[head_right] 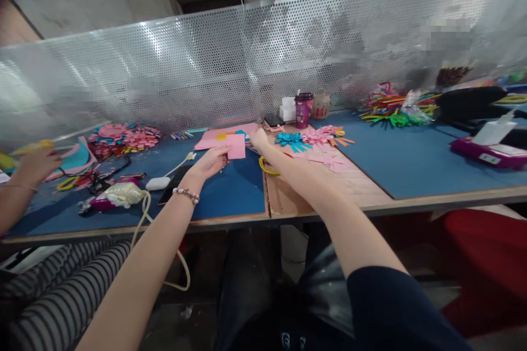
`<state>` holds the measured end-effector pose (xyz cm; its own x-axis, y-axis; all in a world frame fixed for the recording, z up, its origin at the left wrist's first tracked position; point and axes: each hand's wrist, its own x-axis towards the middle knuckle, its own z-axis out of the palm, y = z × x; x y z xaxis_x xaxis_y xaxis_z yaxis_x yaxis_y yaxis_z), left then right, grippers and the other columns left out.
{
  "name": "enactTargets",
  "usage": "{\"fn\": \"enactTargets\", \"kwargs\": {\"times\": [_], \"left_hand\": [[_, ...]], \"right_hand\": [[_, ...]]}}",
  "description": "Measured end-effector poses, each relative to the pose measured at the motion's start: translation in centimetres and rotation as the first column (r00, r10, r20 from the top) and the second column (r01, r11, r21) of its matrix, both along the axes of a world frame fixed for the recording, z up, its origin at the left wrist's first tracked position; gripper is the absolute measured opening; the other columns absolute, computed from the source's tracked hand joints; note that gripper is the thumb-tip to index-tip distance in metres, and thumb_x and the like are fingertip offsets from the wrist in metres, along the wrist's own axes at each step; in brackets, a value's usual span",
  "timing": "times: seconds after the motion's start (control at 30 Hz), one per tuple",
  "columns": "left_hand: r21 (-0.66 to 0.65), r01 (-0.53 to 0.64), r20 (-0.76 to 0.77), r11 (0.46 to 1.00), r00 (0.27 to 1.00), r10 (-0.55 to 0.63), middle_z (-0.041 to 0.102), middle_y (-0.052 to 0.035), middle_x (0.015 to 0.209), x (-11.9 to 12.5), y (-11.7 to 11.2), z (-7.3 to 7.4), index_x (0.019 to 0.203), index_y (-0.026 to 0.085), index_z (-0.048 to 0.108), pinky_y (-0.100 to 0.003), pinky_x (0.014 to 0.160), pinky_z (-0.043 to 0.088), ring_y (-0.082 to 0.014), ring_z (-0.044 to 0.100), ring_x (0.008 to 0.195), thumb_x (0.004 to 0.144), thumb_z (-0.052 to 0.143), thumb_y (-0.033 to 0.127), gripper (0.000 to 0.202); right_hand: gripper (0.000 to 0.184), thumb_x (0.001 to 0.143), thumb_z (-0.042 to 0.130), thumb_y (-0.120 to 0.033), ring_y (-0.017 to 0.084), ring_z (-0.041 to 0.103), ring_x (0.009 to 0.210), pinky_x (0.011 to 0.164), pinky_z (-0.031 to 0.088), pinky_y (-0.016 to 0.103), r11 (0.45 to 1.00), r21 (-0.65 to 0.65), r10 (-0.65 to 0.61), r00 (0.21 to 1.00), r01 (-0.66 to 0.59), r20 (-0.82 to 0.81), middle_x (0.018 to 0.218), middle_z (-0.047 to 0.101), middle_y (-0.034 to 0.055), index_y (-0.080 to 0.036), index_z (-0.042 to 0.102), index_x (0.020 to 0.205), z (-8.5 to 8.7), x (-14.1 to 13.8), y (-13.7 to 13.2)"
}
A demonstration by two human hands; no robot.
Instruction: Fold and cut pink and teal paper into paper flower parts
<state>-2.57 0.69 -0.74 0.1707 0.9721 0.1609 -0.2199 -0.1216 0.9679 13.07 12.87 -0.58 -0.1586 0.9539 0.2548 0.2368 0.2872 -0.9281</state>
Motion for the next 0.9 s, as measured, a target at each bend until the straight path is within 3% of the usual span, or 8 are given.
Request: {"fn": "enactTargets", "kwargs": {"times": [0.07,0.13,0.23,0.33,0.4,0.53,0.67,0.9], "left_hand": [[-0.009,-0.024,0.027,1.000,0.999,0.024,0.070,-0.0049,0.084,0.1,0.1,0.0,0.089,0.013,0.070,-0.018,0.052,0.043,-0.0085,0.057,0.063,0.082,0.069,0.021,0.010],[-0.030,-0.046,0.053,0.999,0.997,0.047,0.069,-0.0050,0.081,0.4,0.0,0.1,0.087,0.012,0.070,-0.019,0.055,0.045,-0.0085,0.057,0.062,0.082,0.069,0.020,0.009],[-0.055,-0.103,0.052,0.993,0.993,0.106,0.071,-0.0075,0.084,0.8,0.0,0.0,0.086,0.010,0.071,-0.024,0.067,0.052,-0.0108,0.063,0.068,0.081,0.070,0.014,0.007],[-0.037,-0.133,0.046,0.990,0.990,0.134,0.073,-0.0101,0.092,1.0,0.1,-0.3,0.088,0.010,0.072,-0.031,0.082,0.056,-0.0142,0.068,0.080,0.079,0.071,0.010,0.009],[-0.032,-0.135,0.031,0.990,0.990,0.136,0.074,-0.0104,0.093,1.0,0.1,-0.5,0.089,0.010,0.073,-0.035,0.088,0.056,-0.0157,0.069,0.082,0.078,0.072,0.010,0.011],[-0.035,-0.120,-0.015,0.992,0.993,0.120,0.074,-0.0100,0.091,1.2,-0.2,-0.7,0.087,0.010,0.071,-0.040,0.092,0.056,-0.0167,0.071,0.081,0.078,0.074,0.012,0.010],[0.007,-0.125,-0.018,0.992,0.992,0.125,0.074,-0.0089,0.087,1.7,-0.5,-0.7,0.084,0.010,0.069,-0.037,0.091,0.056,-0.0159,0.072,0.078,0.078,0.073,0.012,0.007],[-0.036,-0.027,-0.144,0.999,0.989,0.021,0.076,-0.0154,0.090,2.6,-0.6,-1.0,0.099,0.009,0.071,-0.037,0.083,0.058,-0.0243,0.075,0.083,0.076,0.075,0.021,0.027]], "right_hand": [[0.032,0.098,0.040,-0.025,0.020,0.066,0.093,0.085,0.053,0.032,0.982,0.144,-0.130,0.990,0.122,0.048,0.109,0.066,0.0162,-0.010,0.049,0.124,-0.2,1.2,-1.6],[0.032,0.099,0.036,-0.027,0.020,0.060,0.110,0.097,0.047,0.033,0.899,0.411,-0.203,0.976,0.154,0.079,0.121,0.061,0.0177,-0.011,0.049,0.124,-0.3,2.7,-3.7],[0.032,0.099,0.039,-0.035,0.024,0.053,0.119,0.104,0.042,0.040,0.719,0.693,-0.171,0.953,-0.052,0.250,0.123,0.057,0.0175,-0.014,0.053,0.120,-0.6,5.0,-6.9],[0.036,0.095,0.052,-0.042,0.029,0.047,0.126,0.108,0.037,0.047,0.571,0.771,-0.124,0.898,-0.283,0.422,0.125,0.055,0.0178,-0.016,0.054,0.118,-1.3,6.5,-8.8],[0.041,0.093,0.056,-0.044,0.030,0.047,0.125,0.107,0.038,0.049,0.551,0.769,-0.118,0.883,-0.322,0.454,0.124,0.055,0.0186,-0.015,0.053,0.120,-1.7,6.8,-9.0],[0.047,0.091,0.060,-0.042,0.029,0.049,0.120,0.103,0.042,0.047,0.586,0.752,-0.123,0.884,-0.303,0.451,0.125,0.053,0.0207,-0.011,0.050,0.125,-2.1,6.9,-8.2],[0.054,0.083,0.071,-0.046,0.033,0.049,0.118,0.101,0.041,0.050,0.533,0.785,-0.174,0.867,-0.315,0.466,0.121,0.054,0.0195,-0.012,0.052,0.121,-2.3,6.8,-8.2],[0.034,0.085,0.069,-0.035,0.034,0.047,0.110,0.094,0.040,0.049,0.465,0.786,-0.317,0.752,-0.408,0.578,0.115,0.057,0.0178,-0.013,0.060,0.109,-2.6,6.2,-9.0]]}}
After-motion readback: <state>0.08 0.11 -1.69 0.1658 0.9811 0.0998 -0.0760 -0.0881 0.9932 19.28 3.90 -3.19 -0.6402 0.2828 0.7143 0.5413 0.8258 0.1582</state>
